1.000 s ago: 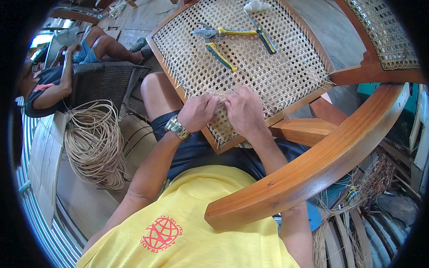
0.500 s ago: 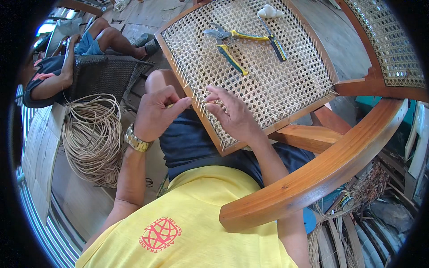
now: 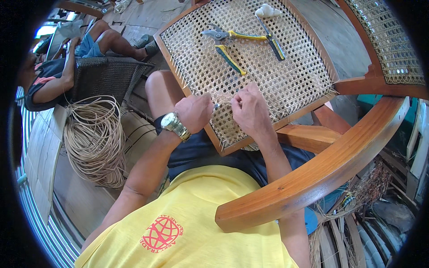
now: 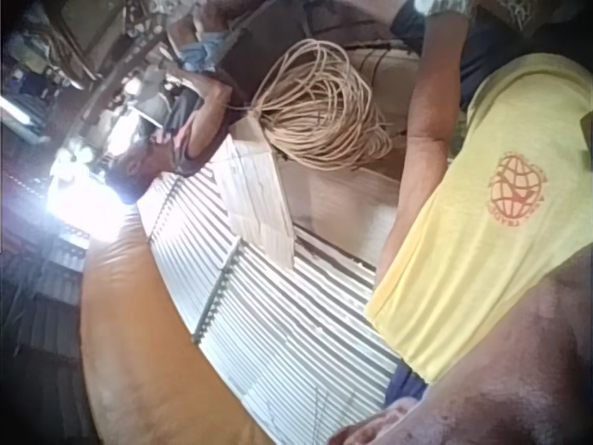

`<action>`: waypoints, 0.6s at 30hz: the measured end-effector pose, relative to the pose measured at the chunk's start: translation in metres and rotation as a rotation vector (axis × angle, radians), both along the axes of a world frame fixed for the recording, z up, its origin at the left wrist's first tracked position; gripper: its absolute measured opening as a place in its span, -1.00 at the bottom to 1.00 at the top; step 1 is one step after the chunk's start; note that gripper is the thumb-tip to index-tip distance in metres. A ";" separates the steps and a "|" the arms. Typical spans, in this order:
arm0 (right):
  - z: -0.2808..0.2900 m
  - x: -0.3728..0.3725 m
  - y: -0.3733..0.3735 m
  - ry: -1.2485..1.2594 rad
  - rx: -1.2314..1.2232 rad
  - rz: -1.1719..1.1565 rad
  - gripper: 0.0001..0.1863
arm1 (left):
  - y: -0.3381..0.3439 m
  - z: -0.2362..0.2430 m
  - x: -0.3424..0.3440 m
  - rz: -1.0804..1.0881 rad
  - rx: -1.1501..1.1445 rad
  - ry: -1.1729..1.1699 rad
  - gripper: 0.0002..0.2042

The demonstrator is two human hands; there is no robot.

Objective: Repairing a woven chair seat and preparing weaving materials.

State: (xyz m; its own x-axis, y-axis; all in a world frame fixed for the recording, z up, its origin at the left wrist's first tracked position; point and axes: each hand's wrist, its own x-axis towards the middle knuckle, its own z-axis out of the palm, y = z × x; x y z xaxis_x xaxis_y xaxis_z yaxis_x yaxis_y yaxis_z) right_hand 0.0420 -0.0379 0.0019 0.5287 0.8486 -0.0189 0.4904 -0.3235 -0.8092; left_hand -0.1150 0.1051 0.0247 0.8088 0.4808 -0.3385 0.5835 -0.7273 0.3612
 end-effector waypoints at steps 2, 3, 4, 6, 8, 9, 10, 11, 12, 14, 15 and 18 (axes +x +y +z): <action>0.002 0.002 -0.001 -0.018 0.008 0.014 -0.90 | 0.000 0.000 0.006 -0.033 0.040 0.027 -0.78; 0.003 0.003 -0.001 -0.028 0.012 0.020 -0.89 | -0.002 0.000 0.010 -0.047 0.056 0.047 -0.79; 0.004 0.003 -0.001 -0.061 0.021 0.029 -0.90 | -0.005 -0.002 0.014 -0.059 0.080 0.039 -0.79; 0.004 0.003 0.000 -0.126 0.043 0.041 -0.91 | -0.014 -0.005 0.018 -0.047 0.071 -0.015 -0.79; 0.002 0.001 0.002 -0.172 0.063 0.082 -0.91 | -0.023 -0.011 0.018 0.014 0.073 -0.032 -0.79; 0.001 0.000 0.003 -0.193 0.064 0.094 -0.91 | -0.025 -0.014 0.017 0.079 0.073 -0.027 -0.80; -0.001 -0.002 0.004 -0.152 0.057 0.114 -0.91 | -0.026 -0.017 0.014 0.144 0.053 -0.006 -0.80; -0.002 -0.004 0.005 -0.111 0.038 0.127 -0.91 | -0.027 -0.020 0.012 0.201 0.012 0.003 -0.81; -0.004 -0.005 0.006 -0.073 0.022 0.143 -0.91 | -0.024 -0.022 0.009 0.243 -0.021 -0.101 -0.76; -0.006 -0.008 0.005 -0.144 0.072 0.169 -0.94 | -0.020 -0.026 0.006 0.276 -0.122 -0.161 -0.70; -0.006 -0.009 0.005 -0.178 0.091 0.176 -0.94 | -0.018 -0.026 0.004 0.310 -0.168 -0.183 -0.67; -0.006 -0.011 0.001 -0.285 0.098 0.213 -0.94 | -0.009 -0.019 -0.001 0.259 -0.170 -0.200 -0.60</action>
